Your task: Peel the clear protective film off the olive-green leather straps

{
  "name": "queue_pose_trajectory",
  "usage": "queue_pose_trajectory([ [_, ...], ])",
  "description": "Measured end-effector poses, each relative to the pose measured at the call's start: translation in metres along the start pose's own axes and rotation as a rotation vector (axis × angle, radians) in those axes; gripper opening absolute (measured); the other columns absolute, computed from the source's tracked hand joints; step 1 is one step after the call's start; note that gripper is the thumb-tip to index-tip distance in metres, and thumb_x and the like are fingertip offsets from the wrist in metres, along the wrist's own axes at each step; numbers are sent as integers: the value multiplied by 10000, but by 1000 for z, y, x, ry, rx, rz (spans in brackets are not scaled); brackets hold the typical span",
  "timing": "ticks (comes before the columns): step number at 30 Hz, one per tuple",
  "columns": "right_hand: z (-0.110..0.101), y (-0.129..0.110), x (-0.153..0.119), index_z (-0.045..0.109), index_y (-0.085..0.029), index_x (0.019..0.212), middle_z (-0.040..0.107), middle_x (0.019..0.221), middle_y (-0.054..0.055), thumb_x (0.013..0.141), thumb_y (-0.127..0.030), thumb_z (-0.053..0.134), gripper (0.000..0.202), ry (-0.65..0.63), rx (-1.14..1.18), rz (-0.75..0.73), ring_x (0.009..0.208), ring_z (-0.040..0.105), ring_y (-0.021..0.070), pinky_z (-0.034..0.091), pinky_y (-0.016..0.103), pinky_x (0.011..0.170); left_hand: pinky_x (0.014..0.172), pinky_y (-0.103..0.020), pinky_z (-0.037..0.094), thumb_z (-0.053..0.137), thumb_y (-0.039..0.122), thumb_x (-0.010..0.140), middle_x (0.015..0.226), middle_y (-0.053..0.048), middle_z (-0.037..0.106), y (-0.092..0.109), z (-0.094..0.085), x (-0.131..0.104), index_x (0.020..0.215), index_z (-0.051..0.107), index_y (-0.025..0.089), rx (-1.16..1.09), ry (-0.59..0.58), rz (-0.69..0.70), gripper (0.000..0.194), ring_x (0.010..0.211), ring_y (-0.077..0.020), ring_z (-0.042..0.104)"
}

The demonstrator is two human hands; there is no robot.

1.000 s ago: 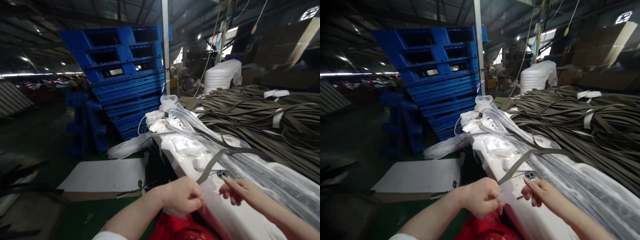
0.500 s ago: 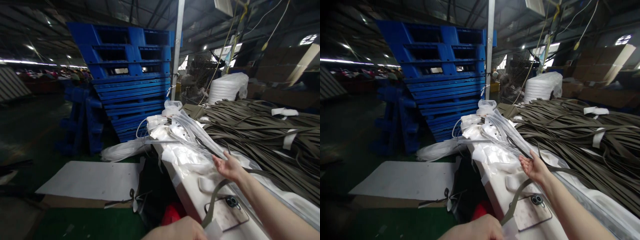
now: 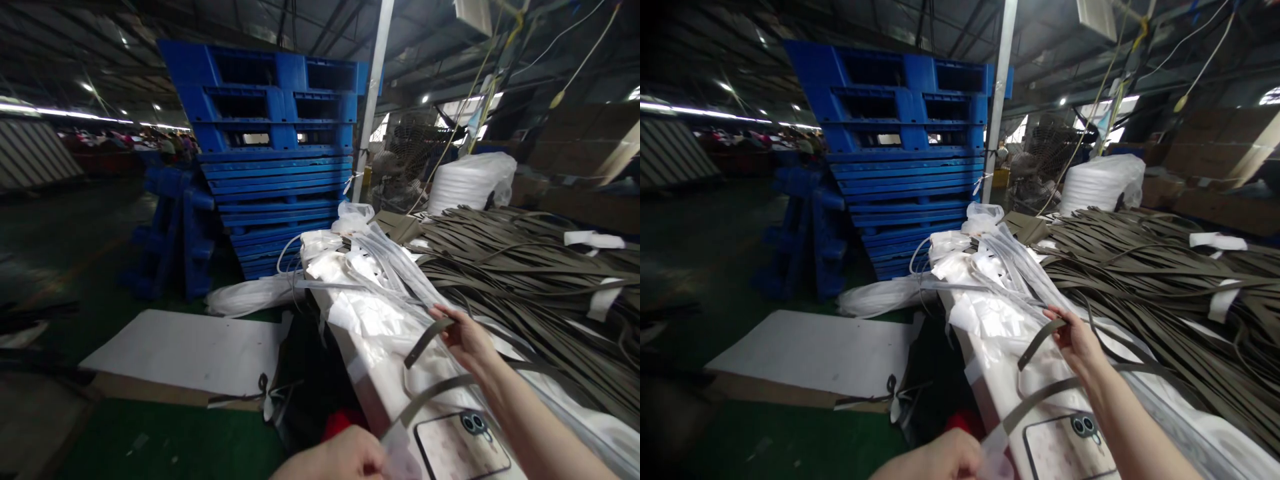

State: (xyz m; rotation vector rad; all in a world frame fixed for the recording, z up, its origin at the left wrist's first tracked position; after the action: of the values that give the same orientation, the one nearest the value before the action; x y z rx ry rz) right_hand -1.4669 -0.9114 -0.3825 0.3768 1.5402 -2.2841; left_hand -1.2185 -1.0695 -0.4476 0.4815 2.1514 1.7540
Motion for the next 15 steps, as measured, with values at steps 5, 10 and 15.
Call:
queue_pose_trajectory([
  [5, -24, 5, -100, 709, -162, 912, 600, 636, 0, 651, -390, 871, 383, -213, -90, -104, 535, 490, 87, 427, 156, 453, 711, -222, 458, 479, 486, 952, 740, -81, 696, 19, -24, -3, 795, 773, 102, 39, 144, 94, 508, 694, -144, 613],
  [10, -34, 80, -170, 667, -177, 835, 427, 450, -47, 783, -655, 681, 481, -297, -268, 125, 401, 281, 67, 241, 194, 395, 721, -243, 464, 470, 596, 947, 782, -112, 701, 34, -31, 1, 814, 760, 72, -23, 167, 128, 613, 717, -158, 617],
  [15, -24, 143, -174, 662, -153, 798, 384, 447, -52, 724, -752, 658, 604, -298, -357, 206, 426, 319, 90, 245, 221, 417, 840, -270, 501, 422, 624, 960, 887, -147, 722, 49, -5, 5, 822, 737, 84, -114, -68, 239, 641, 855, -192, 659],
])
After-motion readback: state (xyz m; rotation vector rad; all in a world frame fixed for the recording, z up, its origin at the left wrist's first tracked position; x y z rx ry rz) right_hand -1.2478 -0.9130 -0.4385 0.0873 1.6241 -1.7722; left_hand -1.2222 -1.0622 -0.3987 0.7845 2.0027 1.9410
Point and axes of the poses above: each hand's wrist, its own x-axis towards the middle knuckle, its own z-axis out of the palm, y = z × x, the point moved 4 cm from there along x, towards the middle knuckle
